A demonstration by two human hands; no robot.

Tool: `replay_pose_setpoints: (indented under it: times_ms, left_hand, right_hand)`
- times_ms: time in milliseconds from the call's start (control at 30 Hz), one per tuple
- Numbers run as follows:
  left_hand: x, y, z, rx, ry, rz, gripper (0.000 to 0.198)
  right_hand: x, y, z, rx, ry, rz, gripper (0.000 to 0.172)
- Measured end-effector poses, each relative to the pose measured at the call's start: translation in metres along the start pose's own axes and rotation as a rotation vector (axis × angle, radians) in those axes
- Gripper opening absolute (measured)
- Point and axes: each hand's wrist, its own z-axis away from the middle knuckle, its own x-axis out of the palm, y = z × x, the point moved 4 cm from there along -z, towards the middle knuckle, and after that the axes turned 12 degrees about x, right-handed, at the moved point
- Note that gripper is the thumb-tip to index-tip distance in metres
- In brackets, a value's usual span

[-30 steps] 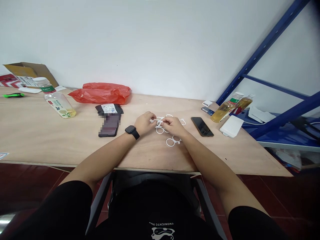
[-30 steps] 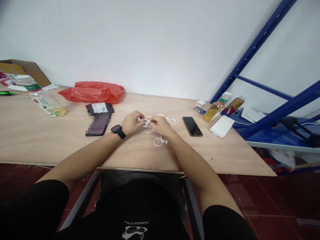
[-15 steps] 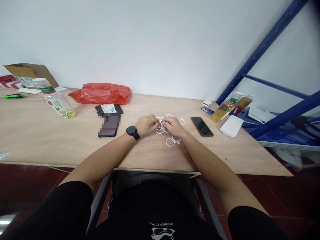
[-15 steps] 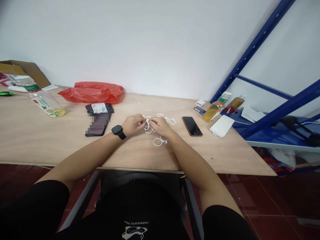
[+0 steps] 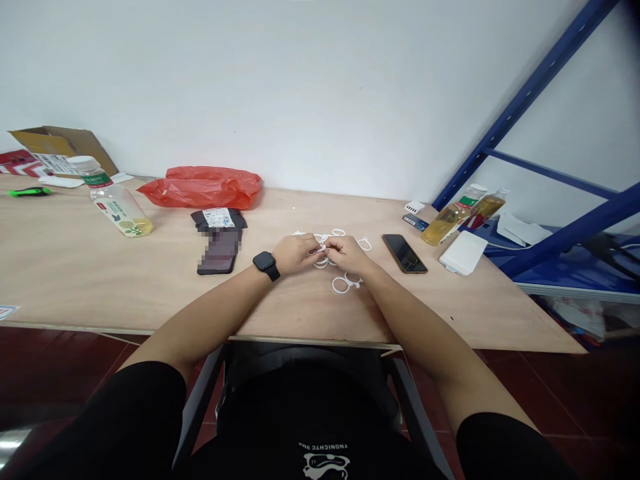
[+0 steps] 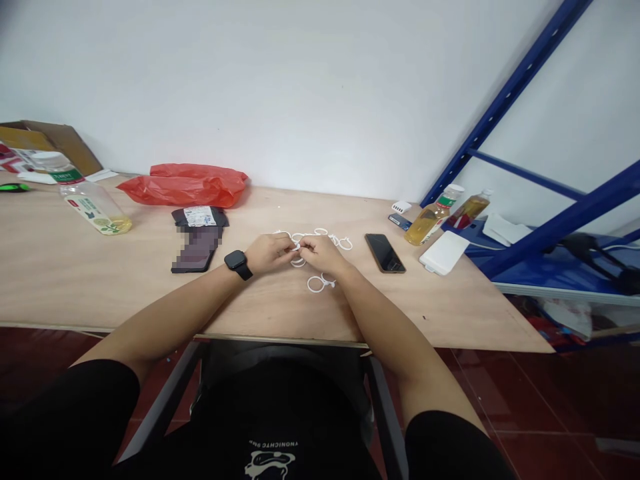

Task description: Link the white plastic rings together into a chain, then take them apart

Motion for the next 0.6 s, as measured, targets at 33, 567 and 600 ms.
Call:
replay_pose_setpoints:
  times_ms: [33, 567, 600]
  left_hand:
    - [0.0004, 0.0, 0.0, 0.008, -0.003, 0.004, 0.034]
    - [0.0025, -0.0016, -0.0024, -0.074, 0.031, 0.034, 0.029]
    - [0.0018, -0.0051, -0.0014, -0.105, 0.041, 0.036, 0.029]
  right_hand:
    - [-0.0001, 0.0003, 0.0002, 0.004, 0.008, -0.009, 0.012]
    - [0.0, -0.007, -0.0004, 0.011, 0.123, 0.005, 0.019]
    - [-0.0011, -0.0063, -0.0007, 0.016, 0.144, 0.007, 0.019]
